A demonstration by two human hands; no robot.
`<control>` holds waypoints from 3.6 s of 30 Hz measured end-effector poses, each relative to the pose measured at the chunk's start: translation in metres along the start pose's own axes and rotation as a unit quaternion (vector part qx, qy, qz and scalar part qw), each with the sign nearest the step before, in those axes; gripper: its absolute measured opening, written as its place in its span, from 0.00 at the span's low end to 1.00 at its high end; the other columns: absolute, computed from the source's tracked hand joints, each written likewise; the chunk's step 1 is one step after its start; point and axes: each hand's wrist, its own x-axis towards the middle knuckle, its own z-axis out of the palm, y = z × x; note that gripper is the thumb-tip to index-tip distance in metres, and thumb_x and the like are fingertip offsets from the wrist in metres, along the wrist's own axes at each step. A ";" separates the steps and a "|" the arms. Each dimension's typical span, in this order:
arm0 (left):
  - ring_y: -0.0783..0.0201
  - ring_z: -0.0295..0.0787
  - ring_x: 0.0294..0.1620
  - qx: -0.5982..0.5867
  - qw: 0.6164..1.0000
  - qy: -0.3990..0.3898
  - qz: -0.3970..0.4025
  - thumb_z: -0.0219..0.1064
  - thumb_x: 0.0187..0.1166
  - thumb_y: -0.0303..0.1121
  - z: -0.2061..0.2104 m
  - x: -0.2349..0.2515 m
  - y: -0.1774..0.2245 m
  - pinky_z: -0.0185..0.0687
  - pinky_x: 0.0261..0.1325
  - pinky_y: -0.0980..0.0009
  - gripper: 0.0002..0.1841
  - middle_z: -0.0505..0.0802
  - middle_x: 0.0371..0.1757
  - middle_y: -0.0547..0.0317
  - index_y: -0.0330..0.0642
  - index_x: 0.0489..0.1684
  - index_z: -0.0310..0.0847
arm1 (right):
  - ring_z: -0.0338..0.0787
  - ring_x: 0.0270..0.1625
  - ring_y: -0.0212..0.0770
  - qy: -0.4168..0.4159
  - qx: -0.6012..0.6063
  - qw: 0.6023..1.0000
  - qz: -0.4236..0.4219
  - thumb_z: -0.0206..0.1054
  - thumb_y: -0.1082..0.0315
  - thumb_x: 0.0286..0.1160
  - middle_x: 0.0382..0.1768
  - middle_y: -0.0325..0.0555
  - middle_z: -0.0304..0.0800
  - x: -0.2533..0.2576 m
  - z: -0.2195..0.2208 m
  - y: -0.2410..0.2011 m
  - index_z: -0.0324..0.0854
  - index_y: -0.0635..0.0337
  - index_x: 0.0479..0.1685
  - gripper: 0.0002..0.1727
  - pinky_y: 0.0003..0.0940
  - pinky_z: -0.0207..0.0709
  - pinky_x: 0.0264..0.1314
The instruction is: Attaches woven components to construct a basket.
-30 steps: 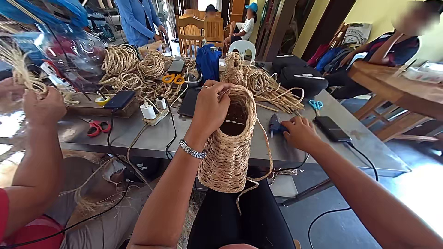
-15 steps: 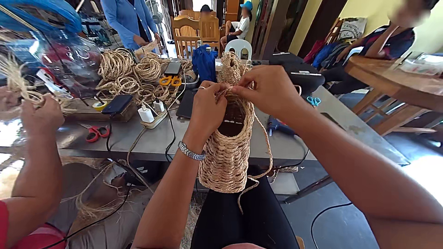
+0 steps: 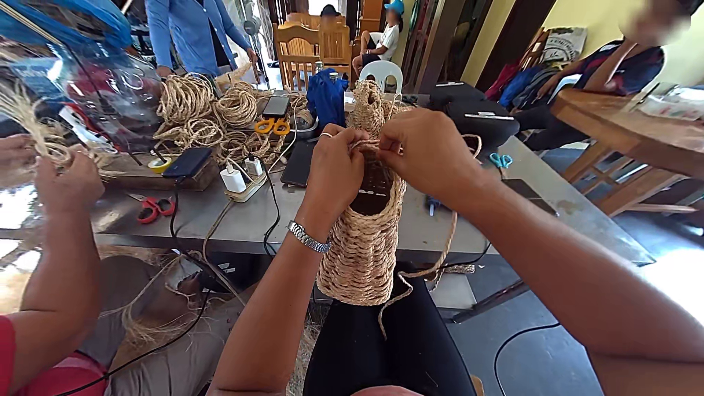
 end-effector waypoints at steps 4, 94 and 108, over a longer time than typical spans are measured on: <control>0.55 0.84 0.64 0.030 0.999 -0.002 0.013 0.65 0.83 0.29 0.000 0.000 0.001 0.78 0.68 0.59 0.11 0.87 0.61 0.47 0.41 0.57 0.89 | 0.89 0.56 0.61 0.006 -0.076 0.997 -0.025 0.69 0.75 0.75 0.43 0.58 0.89 0.001 0.007 -0.007 0.86 0.67 0.37 0.04 0.55 0.83 0.54; 0.44 0.88 0.57 0.020 0.994 -0.103 0.042 0.61 0.88 0.48 -0.002 0.025 -0.033 0.73 0.55 0.29 0.15 0.92 0.53 0.45 0.52 0.60 0.86 | 0.90 0.52 0.45 -0.025 0.136 0.985 0.106 0.75 0.69 0.74 0.44 0.50 0.90 0.016 0.018 0.014 0.86 0.65 0.46 0.09 0.44 0.83 0.57; 0.39 0.88 0.58 0.043 0.993 -0.103 0.034 0.61 0.90 0.44 -0.001 0.025 -0.027 0.71 0.56 0.26 0.13 0.93 0.53 0.42 0.52 0.59 0.88 | 0.89 0.52 0.45 -0.029 0.140 0.984 0.105 0.74 0.71 0.74 0.44 0.50 0.89 0.015 0.017 0.012 0.86 0.65 0.46 0.08 0.43 0.82 0.56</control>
